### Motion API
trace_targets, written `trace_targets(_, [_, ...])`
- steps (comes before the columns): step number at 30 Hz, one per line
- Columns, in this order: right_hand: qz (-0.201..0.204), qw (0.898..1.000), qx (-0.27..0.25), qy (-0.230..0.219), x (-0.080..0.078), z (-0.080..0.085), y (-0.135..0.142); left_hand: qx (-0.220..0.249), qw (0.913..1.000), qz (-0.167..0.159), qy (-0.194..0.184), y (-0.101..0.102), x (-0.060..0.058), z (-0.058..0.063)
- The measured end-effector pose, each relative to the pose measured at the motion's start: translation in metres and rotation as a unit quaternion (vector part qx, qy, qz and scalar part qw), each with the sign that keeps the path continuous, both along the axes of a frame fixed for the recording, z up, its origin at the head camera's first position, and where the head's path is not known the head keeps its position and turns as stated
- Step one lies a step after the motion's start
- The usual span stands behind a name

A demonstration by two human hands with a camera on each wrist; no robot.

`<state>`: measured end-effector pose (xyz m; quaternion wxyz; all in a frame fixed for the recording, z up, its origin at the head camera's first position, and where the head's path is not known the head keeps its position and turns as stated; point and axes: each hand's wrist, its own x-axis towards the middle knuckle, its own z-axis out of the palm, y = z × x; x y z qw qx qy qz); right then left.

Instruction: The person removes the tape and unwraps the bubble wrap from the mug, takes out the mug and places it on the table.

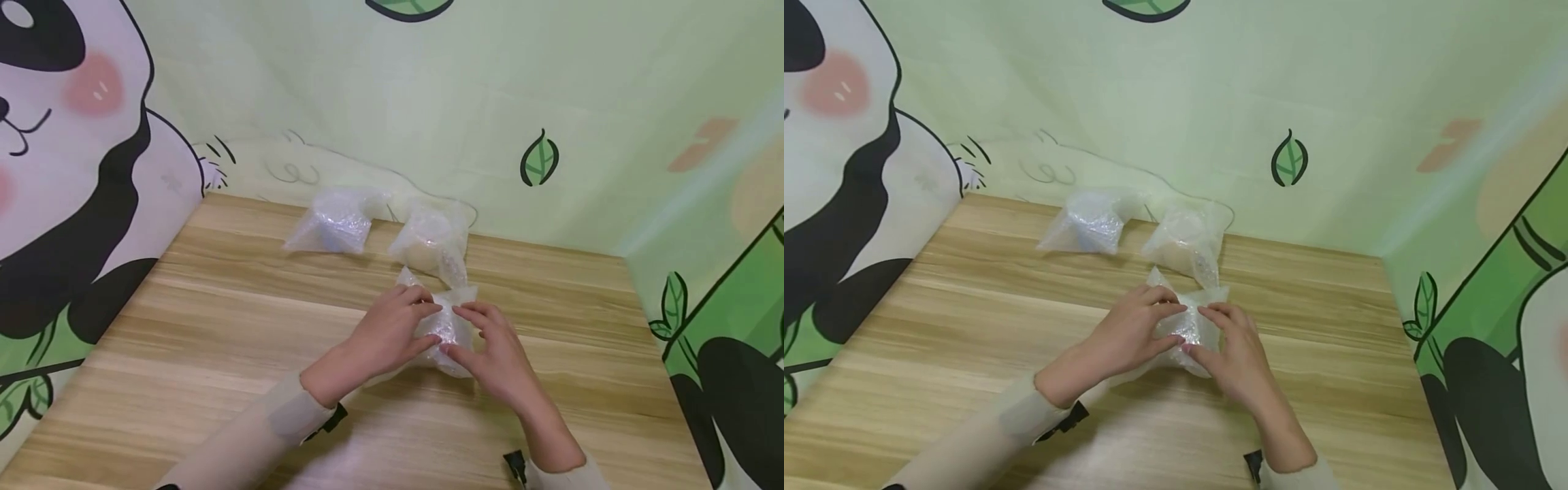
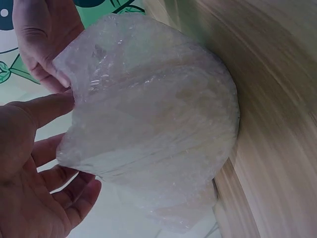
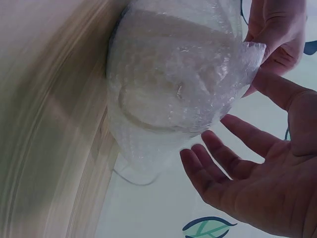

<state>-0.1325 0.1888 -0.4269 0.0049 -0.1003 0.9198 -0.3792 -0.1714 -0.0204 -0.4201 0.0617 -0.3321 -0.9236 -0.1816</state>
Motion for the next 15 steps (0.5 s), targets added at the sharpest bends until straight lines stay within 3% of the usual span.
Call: trace_targets(15, [-0.008, 0.998, 0.034, -0.047, -0.015, 0.006, 0.0, -0.016, 0.9997, -0.016, -0.01, 0.0, -0.006, 0.0])
